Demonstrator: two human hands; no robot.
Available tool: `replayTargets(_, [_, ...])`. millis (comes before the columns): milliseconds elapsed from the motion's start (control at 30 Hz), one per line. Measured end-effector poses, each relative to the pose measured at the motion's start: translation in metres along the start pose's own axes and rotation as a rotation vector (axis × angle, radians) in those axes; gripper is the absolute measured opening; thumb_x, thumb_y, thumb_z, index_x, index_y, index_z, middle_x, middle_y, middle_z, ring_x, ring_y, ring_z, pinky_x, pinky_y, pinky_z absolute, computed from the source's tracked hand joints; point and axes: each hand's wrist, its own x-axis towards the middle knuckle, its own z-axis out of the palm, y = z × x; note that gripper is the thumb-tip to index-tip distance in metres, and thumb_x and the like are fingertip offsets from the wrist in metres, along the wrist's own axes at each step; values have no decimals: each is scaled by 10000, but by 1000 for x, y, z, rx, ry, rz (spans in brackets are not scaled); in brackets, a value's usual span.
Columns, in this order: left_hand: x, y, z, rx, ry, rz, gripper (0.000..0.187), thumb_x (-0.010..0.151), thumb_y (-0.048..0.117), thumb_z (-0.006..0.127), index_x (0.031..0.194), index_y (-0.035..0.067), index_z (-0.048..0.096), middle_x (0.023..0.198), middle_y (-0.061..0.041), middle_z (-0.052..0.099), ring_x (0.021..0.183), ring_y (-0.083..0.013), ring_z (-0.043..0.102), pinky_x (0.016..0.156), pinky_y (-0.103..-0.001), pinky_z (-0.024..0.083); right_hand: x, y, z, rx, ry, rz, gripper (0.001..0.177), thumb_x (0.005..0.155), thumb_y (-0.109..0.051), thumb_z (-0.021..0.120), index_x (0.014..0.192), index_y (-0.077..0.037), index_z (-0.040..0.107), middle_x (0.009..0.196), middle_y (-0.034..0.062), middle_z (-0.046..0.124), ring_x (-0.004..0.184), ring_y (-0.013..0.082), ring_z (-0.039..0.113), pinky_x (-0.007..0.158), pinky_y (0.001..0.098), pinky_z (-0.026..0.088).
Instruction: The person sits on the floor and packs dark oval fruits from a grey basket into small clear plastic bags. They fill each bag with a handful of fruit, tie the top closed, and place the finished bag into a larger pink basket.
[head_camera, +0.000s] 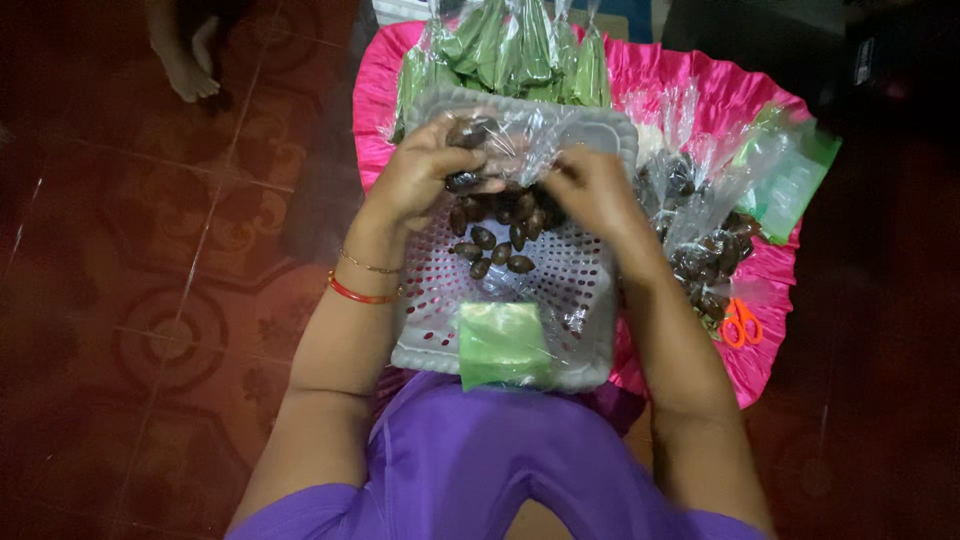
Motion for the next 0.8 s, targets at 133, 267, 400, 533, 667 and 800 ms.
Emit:
replayTargets(133, [-3,1,0,34,-23,35,363,1028,8,604,1372,-87,534,1221,-180,722,1020,-222,725,846,-311,623,6,-8,31,-366,-119,-165,320,807,-321,817,1019,-86,773,935,203,712,834,410,679,699,501,539])
replayTargets(267, [0,-1,-4,114,-2,58,321,1038,43,632,1331,-76,580,1208,-162,714,1032,-209,726,846,-302,634,11,-13,46,-581,-199,-118,390,800,-376,824,1041,-78,751,832,197,707,800,425,682,686,533,535])
replayTargets(400, [0,-6,-8,94,10,83,307,1040,48,643,1322,-70,619,1217,-135,692,1083,-198,719,874,-311,654,13,-4,42,-444,-149,-84,299,816,-345,814,947,-81,766,868,178,721,798,391,689,688,501,537])
replayTargets(533, [0,-5,-11,65,-14,62,290,1026,45,625,1288,-80,614,1239,-177,701,1118,-247,731,879,-323,639,10,-6,19,-139,-185,96,309,882,-336,772,1002,-54,729,859,163,729,749,326,710,690,460,541])
replayTargets(667, [5,-7,-13,-24,-24,24,252,1065,35,602,1211,-171,592,1244,-269,693,1080,-315,741,879,-366,646,-3,-13,-4,-100,-132,119,265,914,-259,710,1091,-62,730,861,174,729,754,304,719,702,441,540])
replayTargets(800, [8,-8,-11,-108,-37,-23,337,1036,57,556,1319,-124,543,1250,-258,674,1097,-285,743,854,-348,666,-21,-15,10,-363,-399,122,190,962,-229,649,978,-95,783,903,174,738,790,369,715,725,482,544])
